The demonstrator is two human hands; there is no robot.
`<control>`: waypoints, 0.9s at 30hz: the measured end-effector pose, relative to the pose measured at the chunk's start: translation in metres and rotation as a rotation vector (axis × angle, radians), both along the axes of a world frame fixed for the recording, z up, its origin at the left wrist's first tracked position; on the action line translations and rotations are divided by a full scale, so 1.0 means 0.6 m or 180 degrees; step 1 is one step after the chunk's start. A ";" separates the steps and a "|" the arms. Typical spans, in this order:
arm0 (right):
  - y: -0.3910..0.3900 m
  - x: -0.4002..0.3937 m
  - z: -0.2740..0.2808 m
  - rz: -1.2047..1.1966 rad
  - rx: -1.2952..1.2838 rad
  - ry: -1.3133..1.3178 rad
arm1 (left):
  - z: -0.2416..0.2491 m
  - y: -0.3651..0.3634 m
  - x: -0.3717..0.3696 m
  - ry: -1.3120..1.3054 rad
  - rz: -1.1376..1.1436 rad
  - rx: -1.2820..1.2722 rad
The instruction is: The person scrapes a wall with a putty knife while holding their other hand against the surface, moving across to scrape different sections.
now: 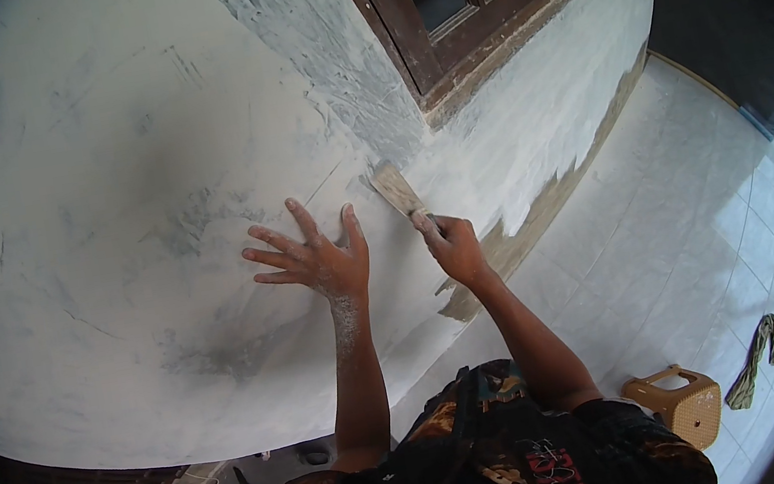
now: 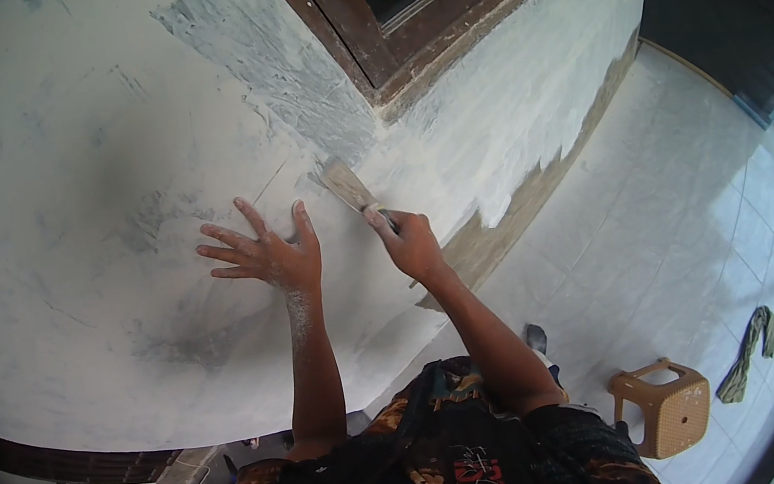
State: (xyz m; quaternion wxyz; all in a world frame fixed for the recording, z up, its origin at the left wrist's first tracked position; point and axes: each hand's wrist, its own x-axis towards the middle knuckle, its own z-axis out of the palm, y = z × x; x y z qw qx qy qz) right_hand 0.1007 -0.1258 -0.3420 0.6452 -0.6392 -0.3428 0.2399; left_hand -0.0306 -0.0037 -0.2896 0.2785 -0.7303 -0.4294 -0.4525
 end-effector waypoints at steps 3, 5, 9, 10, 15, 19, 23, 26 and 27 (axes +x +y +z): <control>0.008 0.007 0.018 0.0018 0.0158 -0.0147 | -0.003 -0.005 -0.001 0.0007 -0.0002 -0.0043; 0.004 0.014 0.004 -0.0016 0.0129 -0.0186 | 0.003 0.000 0.001 -0.0006 -0.0024 -0.0039; -0.013 0.009 0.000 -0.0104 -0.0051 -0.0266 | -0.001 -0.001 0.001 0.0017 0.0026 -0.0004; -0.008 0.008 0.007 -0.0104 -0.0050 -0.0265 | 0.000 -0.001 0.000 0.0033 0.0029 0.0010; -0.001 0.014 0.006 -0.0048 0.0167 -0.0308 | 0.000 -0.002 -0.001 0.0018 -0.0004 -0.0044; -0.004 0.014 -0.011 -0.0095 0.0047 -0.0224 | 0.001 -0.002 0.000 0.0015 0.0046 -0.0032; -0.001 0.011 0.018 -0.0047 0.0218 -0.0169 | -0.003 -0.005 -0.003 0.0004 0.0021 -0.0069; -0.005 0.019 -0.001 -0.0049 0.0058 -0.0262 | 0.002 -0.003 0.002 -0.0030 0.0028 -0.0035; -0.011 0.018 -0.002 -0.0062 -0.0120 -0.0326 | 0.004 -0.007 0.002 0.0037 0.0127 0.0014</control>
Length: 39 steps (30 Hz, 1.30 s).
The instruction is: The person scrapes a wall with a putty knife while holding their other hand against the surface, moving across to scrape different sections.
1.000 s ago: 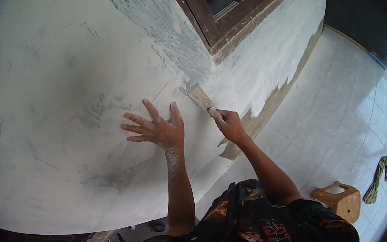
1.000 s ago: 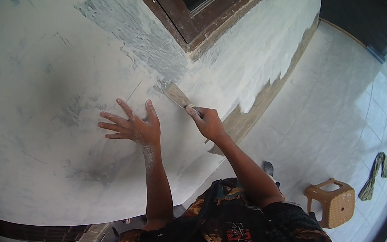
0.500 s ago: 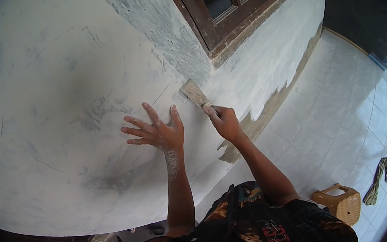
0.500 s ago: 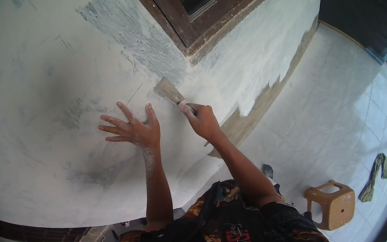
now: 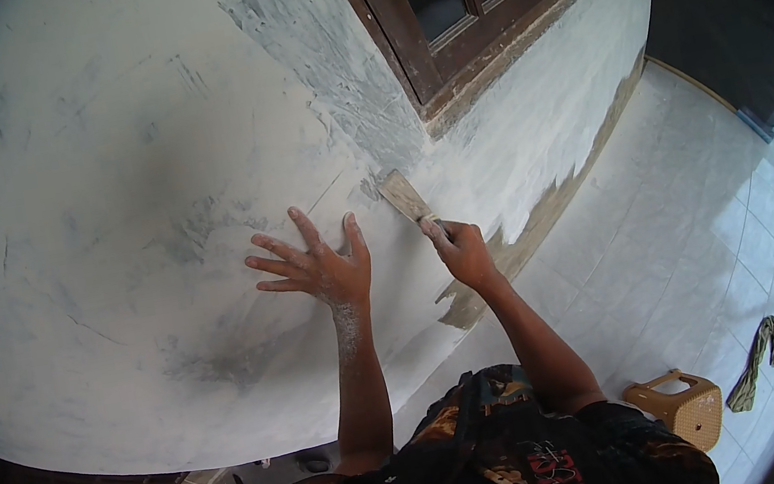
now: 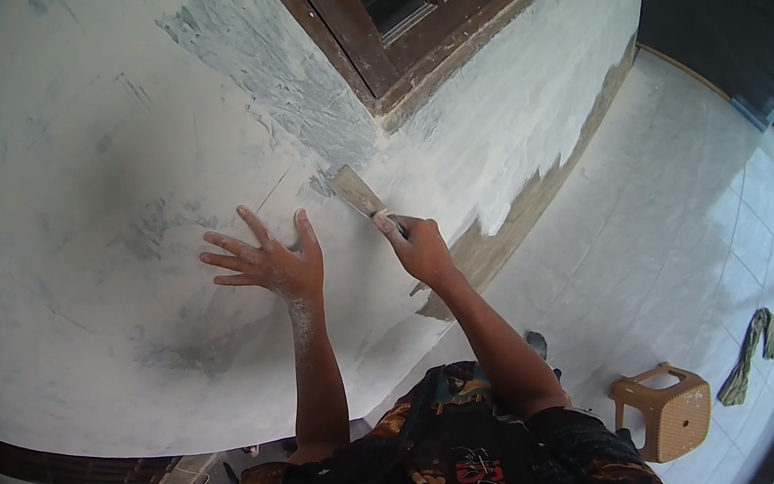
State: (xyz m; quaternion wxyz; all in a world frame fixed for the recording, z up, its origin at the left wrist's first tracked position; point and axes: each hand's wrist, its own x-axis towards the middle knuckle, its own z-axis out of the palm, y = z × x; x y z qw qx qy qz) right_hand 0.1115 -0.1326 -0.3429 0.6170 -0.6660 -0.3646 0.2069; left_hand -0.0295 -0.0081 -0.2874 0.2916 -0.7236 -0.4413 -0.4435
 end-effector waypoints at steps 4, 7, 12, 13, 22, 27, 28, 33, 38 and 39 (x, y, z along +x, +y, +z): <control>0.002 -0.008 0.019 -0.0040 0.0159 0.0086 | -0.003 0.005 -0.001 -0.0062 -0.0137 0.0016; 0.012 -0.009 0.031 0.0073 0.0284 0.0188 | -0.005 0.006 -0.002 -0.0064 -0.0152 0.0022; -0.002 -0.001 -0.007 0.0048 -0.0010 0.0203 | -0.002 0.004 -0.003 -0.0062 -0.0121 0.0005; 0.003 -0.001 -0.002 0.0053 -0.0008 0.0196 | -0.003 0.004 -0.002 -0.0066 -0.0142 -0.0001; 0.002 -0.002 -0.016 0.0096 0.0210 0.0135 | 0.000 0.000 -0.002 0.0035 0.0015 0.0093; 0.013 0.000 0.029 0.0244 0.0099 0.0144 | -0.004 0.005 -0.002 -0.0060 -0.0153 -0.0032; 0.011 -0.002 0.021 0.0239 0.0098 0.0158 | -0.003 0.004 -0.004 -0.0048 -0.0133 -0.0024; -0.007 -0.003 -0.019 0.0081 0.0194 0.0088 | -0.001 0.000 -0.003 0.0054 0.0072 0.0082; 0.011 -0.010 0.015 0.0141 0.0201 0.0168 | -0.003 -0.001 -0.002 0.0049 0.0050 0.0051; 0.013 -0.012 0.019 0.0191 0.0202 0.0143 | -0.005 0.000 -0.005 0.0003 -0.0031 -0.0008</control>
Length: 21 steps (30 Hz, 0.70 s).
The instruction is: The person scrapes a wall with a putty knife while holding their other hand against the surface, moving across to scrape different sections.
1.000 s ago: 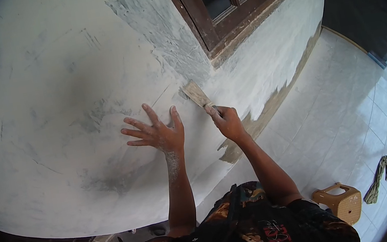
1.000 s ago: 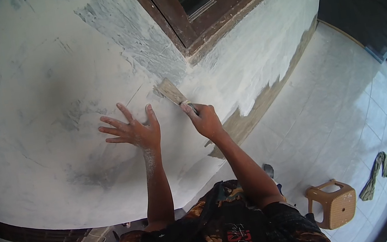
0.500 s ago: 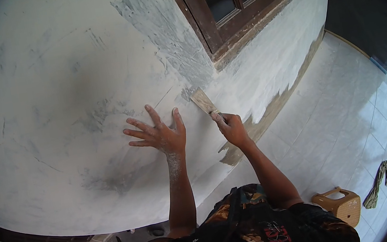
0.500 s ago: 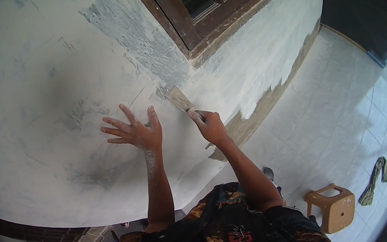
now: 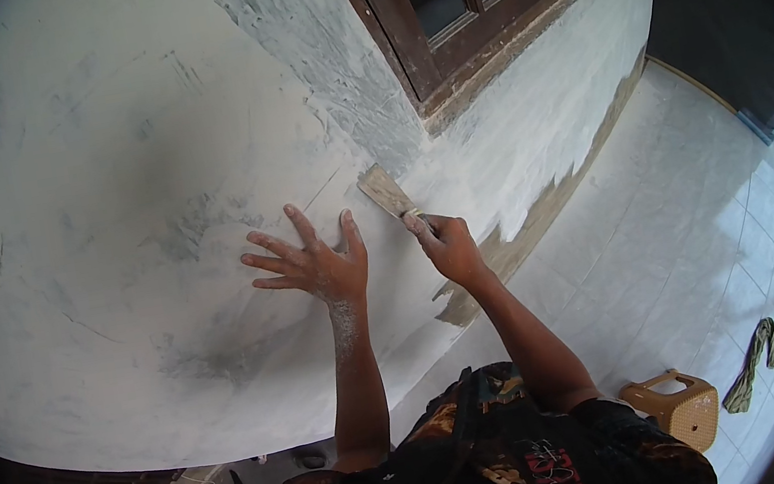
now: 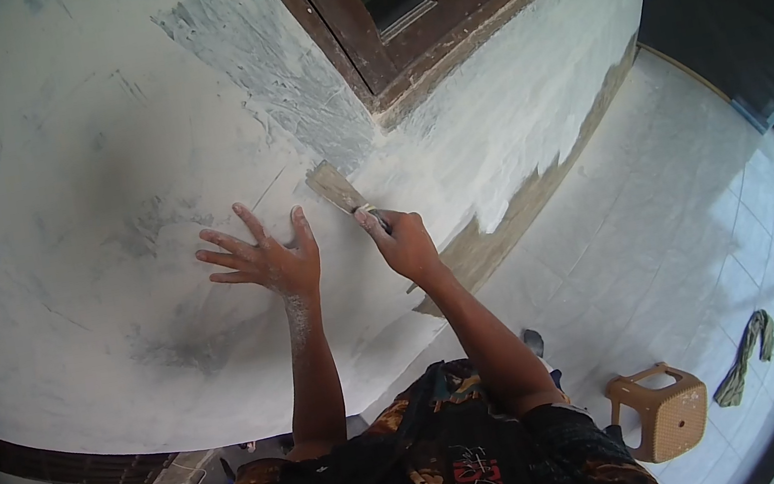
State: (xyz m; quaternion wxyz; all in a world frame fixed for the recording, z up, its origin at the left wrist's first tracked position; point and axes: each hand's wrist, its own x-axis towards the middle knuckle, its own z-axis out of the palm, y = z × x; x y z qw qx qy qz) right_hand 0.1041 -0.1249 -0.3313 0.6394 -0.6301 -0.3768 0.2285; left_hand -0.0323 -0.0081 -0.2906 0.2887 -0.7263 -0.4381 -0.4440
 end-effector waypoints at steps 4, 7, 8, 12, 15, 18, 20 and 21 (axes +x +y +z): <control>-0.009 -0.002 -0.036 -0.0066 0.0085 -0.0130 | 0.002 0.002 -0.001 -0.0056 -0.0087 -0.0072; -0.010 -0.009 -0.035 -0.0131 -0.0076 0.0006 | 0.003 0.001 -0.001 -0.0050 -0.0086 -0.0089; -0.002 -0.012 -0.030 -0.0097 0.0026 0.0046 | 0.003 0.002 -0.001 -0.0043 -0.0093 -0.0095; -0.004 -0.010 0.001 -0.0020 0.0052 0.0070 | 0.001 0.003 0.001 -0.0041 -0.0067 0.0031; -0.013 -0.008 -0.026 -0.0058 -0.0097 0.0024 | 0.001 0.004 -0.001 -0.0043 -0.0062 0.0029; -0.011 -0.018 -0.022 -0.0136 -0.0170 0.0115 | 0.005 0.001 -0.001 -0.0019 -0.0029 0.0026; -0.005 -0.019 0.003 -0.0165 0.0000 0.0076 | 0.007 -0.002 0.003 0.0016 -0.0015 0.0051; -0.005 -0.018 0.015 -0.0173 0.0173 0.0030 | 0.007 -0.002 0.003 0.0014 -0.0003 0.0064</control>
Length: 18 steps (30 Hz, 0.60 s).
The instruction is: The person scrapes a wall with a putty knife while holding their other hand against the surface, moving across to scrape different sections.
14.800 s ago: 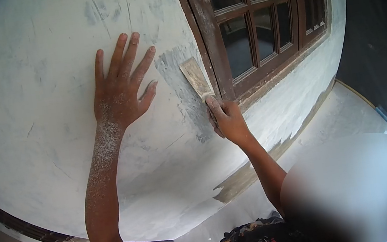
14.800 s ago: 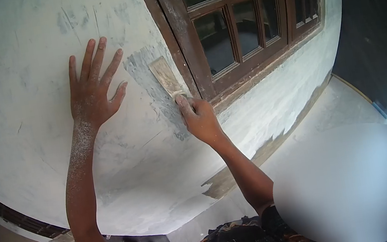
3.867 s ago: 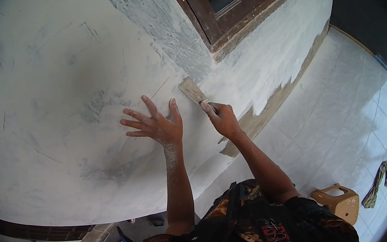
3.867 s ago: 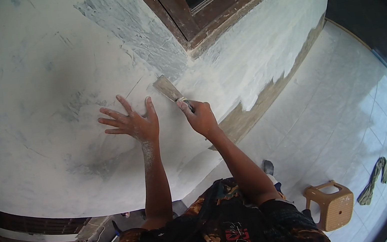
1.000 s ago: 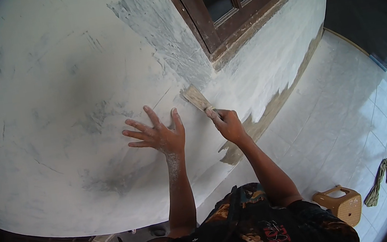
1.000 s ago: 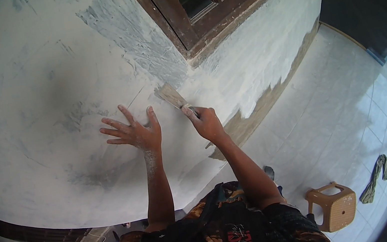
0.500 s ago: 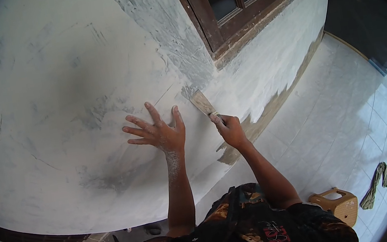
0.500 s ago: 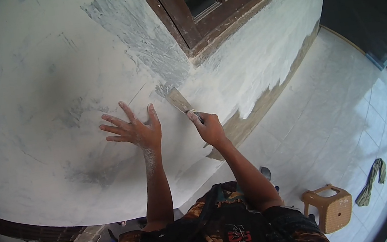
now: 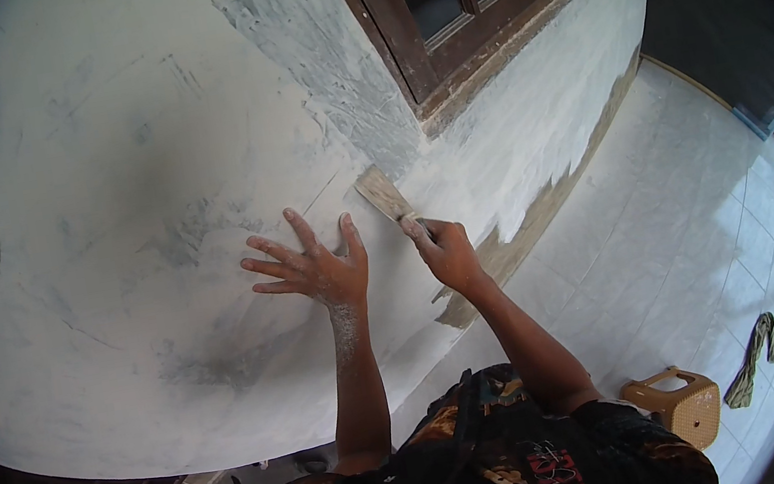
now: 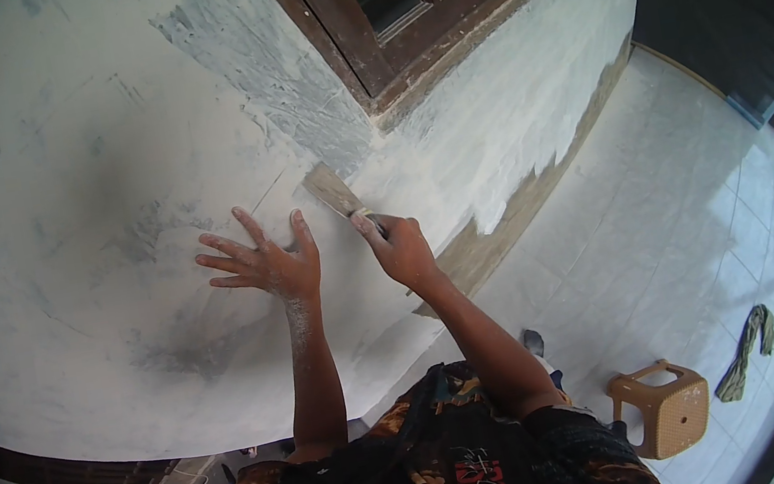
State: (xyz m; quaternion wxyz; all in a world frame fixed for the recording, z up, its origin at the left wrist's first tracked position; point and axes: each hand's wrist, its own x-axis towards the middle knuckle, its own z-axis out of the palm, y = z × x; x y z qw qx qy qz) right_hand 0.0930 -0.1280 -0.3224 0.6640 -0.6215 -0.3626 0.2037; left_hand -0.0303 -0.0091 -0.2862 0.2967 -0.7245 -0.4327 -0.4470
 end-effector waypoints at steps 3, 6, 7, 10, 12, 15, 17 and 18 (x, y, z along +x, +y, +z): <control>0.001 0.009 -0.015 0.0065 -0.0121 -0.0072 | -0.001 0.000 -0.002 0.0017 0.0029 0.0035; -0.009 0.007 -0.041 0.0002 -0.0258 0.0063 | -0.003 0.004 -0.005 -0.0020 -0.0009 0.0025; -0.005 0.006 -0.037 0.0006 -0.0251 0.0053 | -0.003 0.004 -0.004 -0.0054 -0.0076 -0.0012; 0.001 0.002 -0.016 0.0089 -0.0063 0.0121 | -0.004 0.005 -0.003 -0.0076 -0.0085 -0.0001; 0.005 0.006 -0.002 0.0157 -0.0047 -0.0033 | -0.007 0.002 -0.006 -0.0046 -0.0067 -0.0016; -0.001 0.009 -0.036 0.0137 -0.0130 0.0015 | -0.003 0.007 -0.003 -0.0070 -0.0056 -0.0006; -0.004 0.003 -0.047 0.0130 -0.0197 0.0061 | -0.004 0.006 -0.005 -0.0079 -0.0053 -0.0035; -0.007 0.003 -0.038 0.0104 -0.0264 0.0119 | -0.003 0.007 -0.004 -0.0066 -0.0028 -0.0004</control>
